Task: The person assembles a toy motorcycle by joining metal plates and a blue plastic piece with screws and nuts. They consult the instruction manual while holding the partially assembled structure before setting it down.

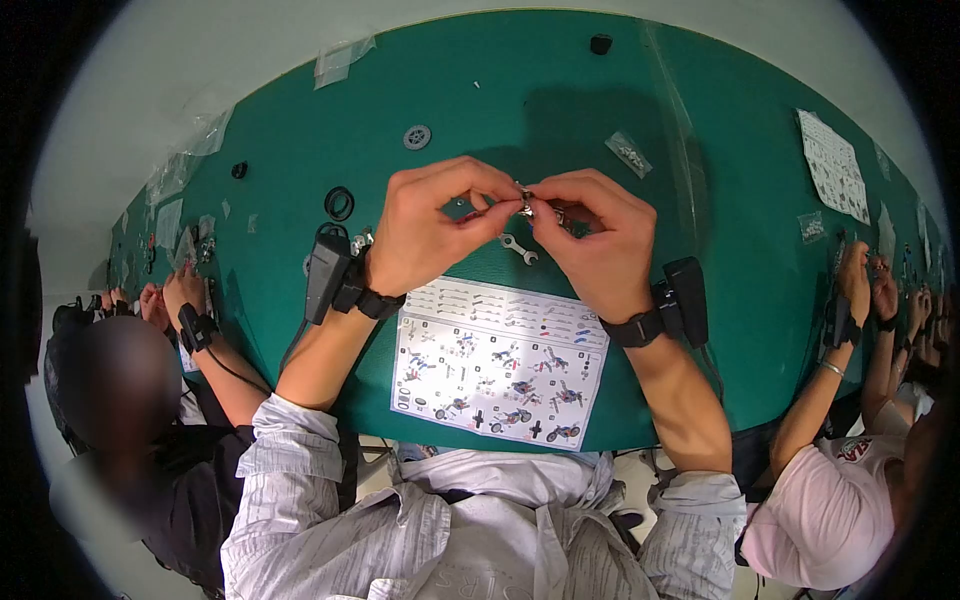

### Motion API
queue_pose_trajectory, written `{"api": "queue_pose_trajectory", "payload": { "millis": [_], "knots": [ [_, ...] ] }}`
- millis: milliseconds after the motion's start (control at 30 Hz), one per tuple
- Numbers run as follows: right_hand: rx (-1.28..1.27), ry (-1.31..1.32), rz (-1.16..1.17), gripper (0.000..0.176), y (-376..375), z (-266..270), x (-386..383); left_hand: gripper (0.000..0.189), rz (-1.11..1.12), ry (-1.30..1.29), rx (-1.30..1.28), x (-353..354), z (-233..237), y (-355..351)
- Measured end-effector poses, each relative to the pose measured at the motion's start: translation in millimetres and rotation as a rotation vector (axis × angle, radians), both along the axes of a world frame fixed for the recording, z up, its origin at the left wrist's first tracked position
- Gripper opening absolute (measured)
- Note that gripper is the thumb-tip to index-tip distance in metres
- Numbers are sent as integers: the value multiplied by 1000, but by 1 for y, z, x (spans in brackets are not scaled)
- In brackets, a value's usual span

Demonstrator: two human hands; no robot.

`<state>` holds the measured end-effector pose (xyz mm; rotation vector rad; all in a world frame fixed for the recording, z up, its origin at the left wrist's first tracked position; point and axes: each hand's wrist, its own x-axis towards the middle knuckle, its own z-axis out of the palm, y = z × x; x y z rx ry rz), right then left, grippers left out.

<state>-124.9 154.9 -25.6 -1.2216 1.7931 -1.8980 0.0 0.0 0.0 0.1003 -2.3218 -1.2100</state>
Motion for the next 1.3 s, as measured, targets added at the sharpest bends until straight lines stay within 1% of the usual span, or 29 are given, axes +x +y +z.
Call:
{"api": "queue_pose_trajectory", "payload": {
  "millis": [200,400,533,633,767,833,933,1033,1067,1167,1300],
  "knots": [
    [-41,1,-9,18,-4,-2,1,13,5,21,-62,0,2,-2],
    [-31,6,-51,14,-4,-4,2,11,36,-15,-40,-3,-1,3],
    [-45,179,-105,16,-4,-6,1,10,57,-49,-64,-2,2,5],
    [-45,205,-92,15,-1,-2,0,10,55,13,-74,-4,1,6],
    [-65,158,-74,11,-2,-4,-1,11,72,-86,-3,-2,7,11],
    [-78,114,-67,10,-2,-5,1,11,81,-113,28,-2,3,10],
    [-34,128,-66,10,0,-6,2,11,80,-155,47,-3,4,11],
    [-33,140,-61,11,-1,-8,-3,11,98,-161,93,-3,-4,9],
    [-37,135,-54,12,-3,-9,-2,9,104,-105,106,-5,-4,10],
    [-22,130,-39,13,-3,-8,-3,10,59,-86,93,-4,-8,4],
    [2,134,-43,13,-3,-4,-2,10,63,-76,61,-5,-7,3]
  ]
}}
